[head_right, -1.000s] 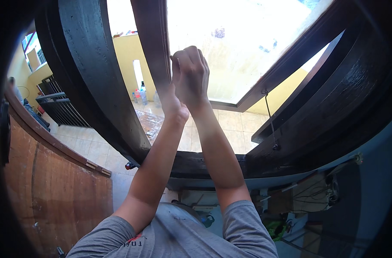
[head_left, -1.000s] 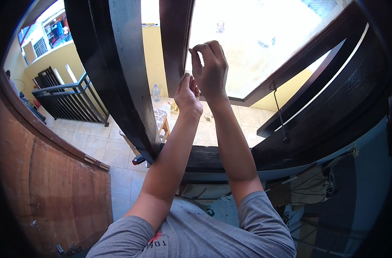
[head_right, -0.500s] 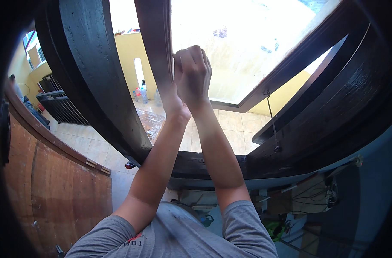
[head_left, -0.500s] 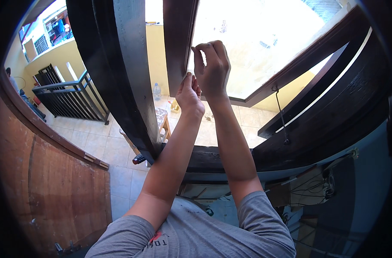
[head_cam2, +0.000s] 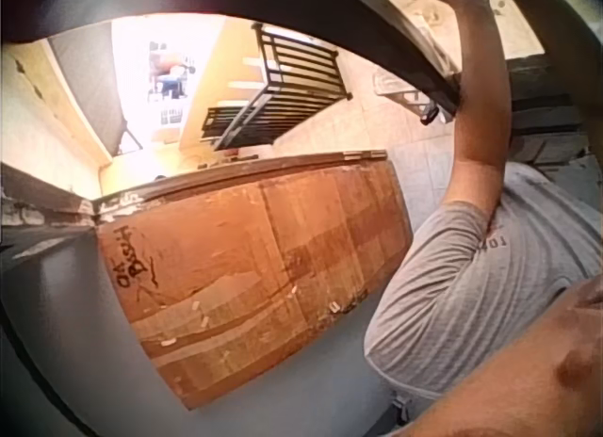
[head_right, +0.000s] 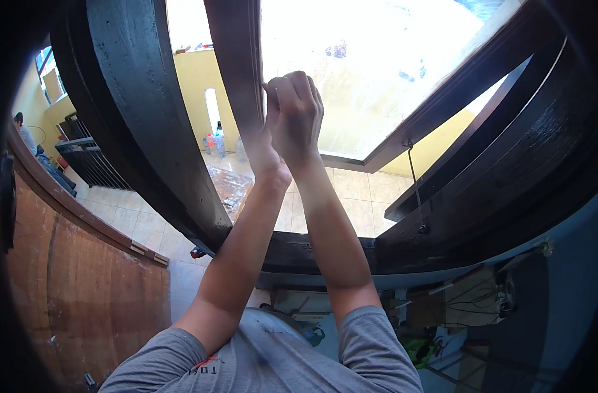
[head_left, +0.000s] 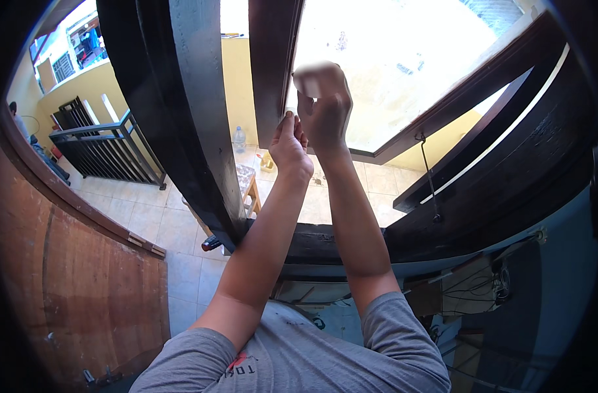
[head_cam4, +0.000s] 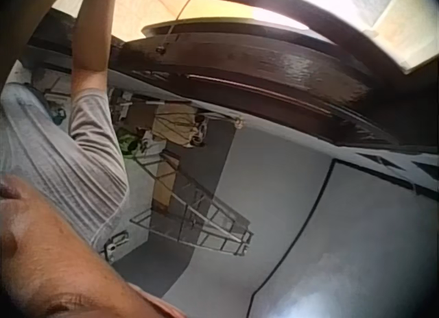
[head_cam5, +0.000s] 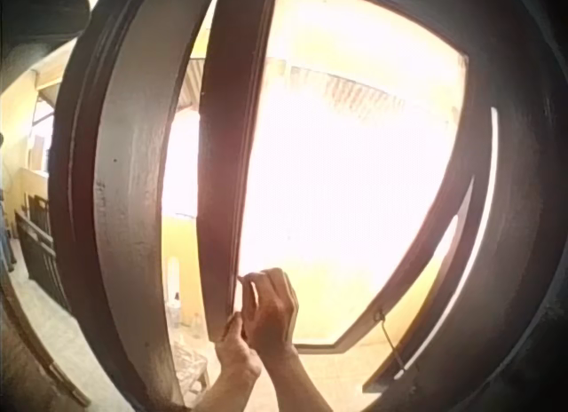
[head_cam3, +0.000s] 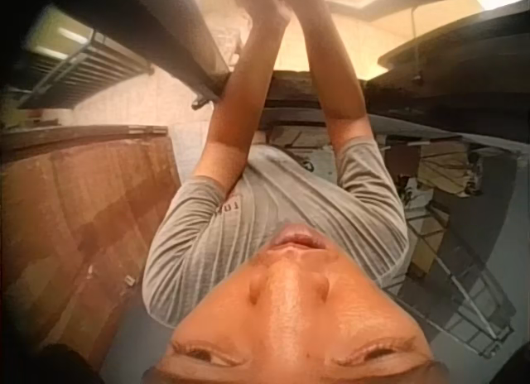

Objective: The person applies strips of tape by hand to the edges of a glass window pane within a dark frame.

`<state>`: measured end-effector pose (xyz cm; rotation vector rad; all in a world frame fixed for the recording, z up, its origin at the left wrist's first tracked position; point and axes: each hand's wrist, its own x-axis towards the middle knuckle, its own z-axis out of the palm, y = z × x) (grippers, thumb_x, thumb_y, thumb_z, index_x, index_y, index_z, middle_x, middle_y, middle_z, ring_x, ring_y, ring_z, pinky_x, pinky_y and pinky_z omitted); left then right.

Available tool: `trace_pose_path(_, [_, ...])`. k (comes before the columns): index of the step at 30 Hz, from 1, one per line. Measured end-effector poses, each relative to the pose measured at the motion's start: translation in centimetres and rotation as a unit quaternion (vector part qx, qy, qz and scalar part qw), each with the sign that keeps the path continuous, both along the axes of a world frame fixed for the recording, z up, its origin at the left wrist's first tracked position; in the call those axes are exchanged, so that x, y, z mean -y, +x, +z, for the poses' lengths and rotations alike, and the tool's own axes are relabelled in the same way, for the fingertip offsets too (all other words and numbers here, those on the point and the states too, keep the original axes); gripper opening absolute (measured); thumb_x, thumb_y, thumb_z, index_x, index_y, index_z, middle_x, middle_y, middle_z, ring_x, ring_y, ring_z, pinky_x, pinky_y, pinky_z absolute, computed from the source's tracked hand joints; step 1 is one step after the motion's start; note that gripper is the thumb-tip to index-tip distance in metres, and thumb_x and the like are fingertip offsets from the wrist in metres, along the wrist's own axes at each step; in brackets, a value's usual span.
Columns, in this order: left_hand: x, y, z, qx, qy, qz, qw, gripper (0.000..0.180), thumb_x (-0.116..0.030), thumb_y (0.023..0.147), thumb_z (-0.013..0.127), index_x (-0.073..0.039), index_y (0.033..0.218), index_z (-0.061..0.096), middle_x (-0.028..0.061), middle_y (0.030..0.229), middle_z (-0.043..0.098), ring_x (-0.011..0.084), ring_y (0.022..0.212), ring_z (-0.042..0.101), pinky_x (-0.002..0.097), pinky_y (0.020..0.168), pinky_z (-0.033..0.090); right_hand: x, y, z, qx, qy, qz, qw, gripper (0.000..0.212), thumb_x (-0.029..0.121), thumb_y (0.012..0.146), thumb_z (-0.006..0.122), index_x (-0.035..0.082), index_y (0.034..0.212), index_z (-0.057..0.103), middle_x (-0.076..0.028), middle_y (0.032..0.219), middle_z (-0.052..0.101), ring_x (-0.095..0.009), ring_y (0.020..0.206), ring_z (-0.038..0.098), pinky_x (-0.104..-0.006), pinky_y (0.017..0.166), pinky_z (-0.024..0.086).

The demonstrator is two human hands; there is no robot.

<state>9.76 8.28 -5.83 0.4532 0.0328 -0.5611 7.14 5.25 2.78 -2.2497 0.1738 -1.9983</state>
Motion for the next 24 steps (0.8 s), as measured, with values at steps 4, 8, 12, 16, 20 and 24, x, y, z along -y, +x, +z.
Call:
trace_pose_path(4, [0.3,0.3,-0.4,0.003,-0.006,-0.005,1.0,0.012,-0.025,0.098,0.082,-0.016,0.104,0.075,-0.0071,0.094,0.074,0.0015,0.079,0.063,0.0198,0.069,0.044,0.2,0.1,0.0,0.007,-0.026,-0.01,1.0,0.009,-0.002,0.087,0.08,0.003,0.09,0.074,-0.008,0.086,0.064,-0.025,0.072,0.065,-0.0375,0.063,0.051])
trace_pose_path(8, [0.2,0.2,-0.4,0.005,-0.009,-0.002,1.0,0.012,-0.025,0.098,0.081,-0.016,0.104,0.076,-0.007,0.093,0.074,0.0015,0.079,0.063,0.0197,0.069,0.044,0.3,0.1,-0.2,0.005,-0.016,-0.01,1.0,0.009,-0.003,0.088,0.08,0.004,0.09,0.074,-0.008,0.085,0.064,-0.024,0.071,0.064,-0.0364,0.062,0.05])
trace_pose_path(12, [0.3,0.2,-0.4,0.001,-0.011,-0.005,1.0,0.012,-0.025,0.098,0.081,-0.016,0.105,0.076,-0.0068,0.095,0.074,0.0019,0.083,0.065,0.0195,0.071,0.045,0.4,0.3,-0.2,0.017,-0.024,-0.01,1.0,0.009,-0.003,0.088,0.079,0.004,0.09,0.074,-0.008,0.085,0.064,-0.023,0.07,0.063,-0.0362,0.061,0.05])
trace_pose_path(16, [0.1,-0.1,0.1,0.002,-0.003,0.0,1.0,0.013,-0.025,0.098,0.081,-0.016,0.106,0.076,-0.0064,0.098,0.075,0.0026,0.087,0.067,0.0193,0.075,0.046,0.3,0.3,-0.1,0.016,-0.014,-0.011,1.0,0.009,-0.003,0.088,0.079,0.003,0.09,0.074,-0.008,0.085,0.064,-0.023,0.07,0.063,-0.0363,0.061,0.049])
trace_pose_path(20, [-0.1,-0.1,0.3,0.0,-0.003,0.003,1.0,0.012,-0.024,0.098,0.081,-0.015,0.106,0.076,-0.0058,0.099,0.075,0.0029,0.088,0.068,0.0198,0.076,0.047,0.1,0.4,-0.1,0.016,-0.014,-0.022,1.0,0.009,-0.002,0.088,0.08,0.004,0.09,0.074,-0.008,0.085,0.063,-0.023,0.069,0.062,-0.0359,0.061,0.049])
trace_pose_path(24, [-0.1,-0.1,0.6,0.011,-0.025,0.006,1.0,0.012,-0.023,0.099,0.081,-0.015,0.106,0.076,-0.0052,0.099,0.075,0.0026,0.088,0.068,0.0197,0.074,0.046,0.3,0.5,-0.2,0.02,-0.018,-0.015,1.0,0.009,-0.001,0.087,0.081,0.004,0.09,0.073,-0.007,0.084,0.063,-0.022,0.069,0.062,-0.0355,0.06,0.049])
